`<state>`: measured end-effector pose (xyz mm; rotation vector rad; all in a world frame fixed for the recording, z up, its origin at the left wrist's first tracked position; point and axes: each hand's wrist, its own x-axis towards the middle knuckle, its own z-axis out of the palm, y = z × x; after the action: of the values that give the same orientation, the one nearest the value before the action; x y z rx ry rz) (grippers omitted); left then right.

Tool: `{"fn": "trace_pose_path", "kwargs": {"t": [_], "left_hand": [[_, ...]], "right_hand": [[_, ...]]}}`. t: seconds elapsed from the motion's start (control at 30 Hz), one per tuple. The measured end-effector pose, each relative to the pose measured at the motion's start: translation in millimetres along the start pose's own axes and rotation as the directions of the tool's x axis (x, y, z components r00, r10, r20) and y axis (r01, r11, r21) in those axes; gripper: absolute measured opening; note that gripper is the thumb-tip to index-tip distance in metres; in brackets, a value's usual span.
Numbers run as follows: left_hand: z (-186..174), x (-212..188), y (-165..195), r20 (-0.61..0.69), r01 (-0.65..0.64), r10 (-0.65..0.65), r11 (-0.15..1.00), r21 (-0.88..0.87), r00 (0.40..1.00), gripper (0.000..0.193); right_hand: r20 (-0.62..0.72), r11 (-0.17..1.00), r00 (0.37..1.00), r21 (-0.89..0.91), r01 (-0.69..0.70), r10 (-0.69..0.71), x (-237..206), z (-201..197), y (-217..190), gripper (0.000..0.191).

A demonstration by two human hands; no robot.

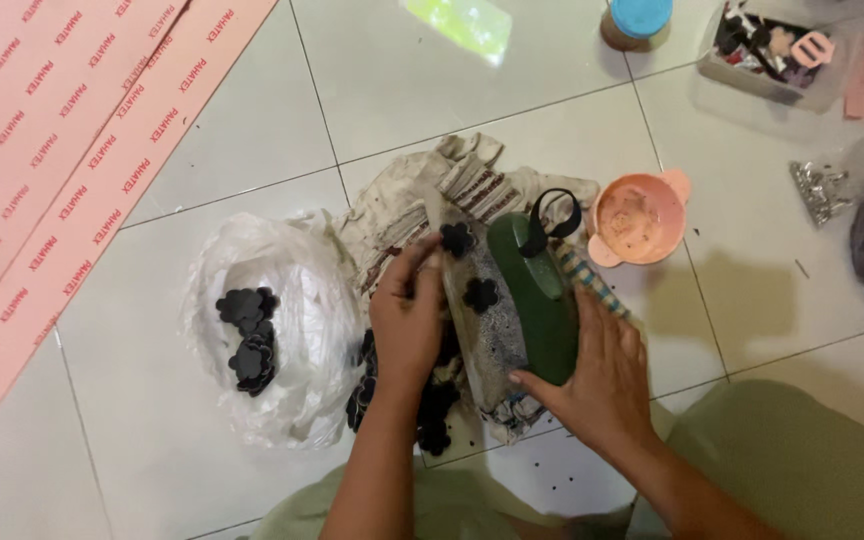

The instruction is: The person sits on the floor attaching black flower-shaped cutout decorations to a green sandal shoe upper. They pick up each flower piece, position it on the shoe, and press it in place, occasionally using a small metal rod tool, working through a pile of the black pieces one at a time.

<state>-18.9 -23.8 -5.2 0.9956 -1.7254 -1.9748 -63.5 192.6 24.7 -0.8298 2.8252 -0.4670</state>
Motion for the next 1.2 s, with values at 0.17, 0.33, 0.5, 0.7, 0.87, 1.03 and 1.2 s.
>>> {"fn": "trace_pose_path", "kwargs": {"t": [0.17,0.33,0.5,0.7,0.87,1.03,1.2], "left_hand": [[-1,-21,4,0.084,0.219,-0.203,0.866,-0.449,0.976,0.030],[4,-44,1,-0.064,0.053,-0.064,0.986,-0.156,0.996,0.029],[10,-35,-21,-0.012,-0.029,0.027,0.988,-0.151,1.000,0.024],[13,-20,-43,0.014,-0.071,0.083,0.920,-0.386,0.996,0.013],[18,-23,-47,0.056,-0.015,0.035,0.948,-0.317,0.998,0.012],[18,-21,-43,0.035,-0.014,0.022,0.976,-0.216,0.999,0.011],[17,-22,-36,0.051,-0.001,0.007,0.992,-0.123,0.999,0.010]], "right_hand": [[-0.022,0.999,0.999,0.025,0.024,-0.023,1,4,1,0.118],[-0.021,0.998,1.000,0.060,-0.015,0.016,3,6,0,0.116],[-0.091,0.995,0.996,0.098,0.005,0.004,9,2,9,0.108],[-0.090,0.996,0.996,0.089,0.024,-0.016,15,-4,12,0.108],[-0.052,0.997,0.999,0.071,-0.011,0.015,14,-4,10,0.108],[-0.060,0.997,0.998,0.072,-0.001,0.006,13,-3,12,0.108],[-0.033,0.997,0.999,0.079,-0.022,0.025,14,-3,12,0.104]]}}
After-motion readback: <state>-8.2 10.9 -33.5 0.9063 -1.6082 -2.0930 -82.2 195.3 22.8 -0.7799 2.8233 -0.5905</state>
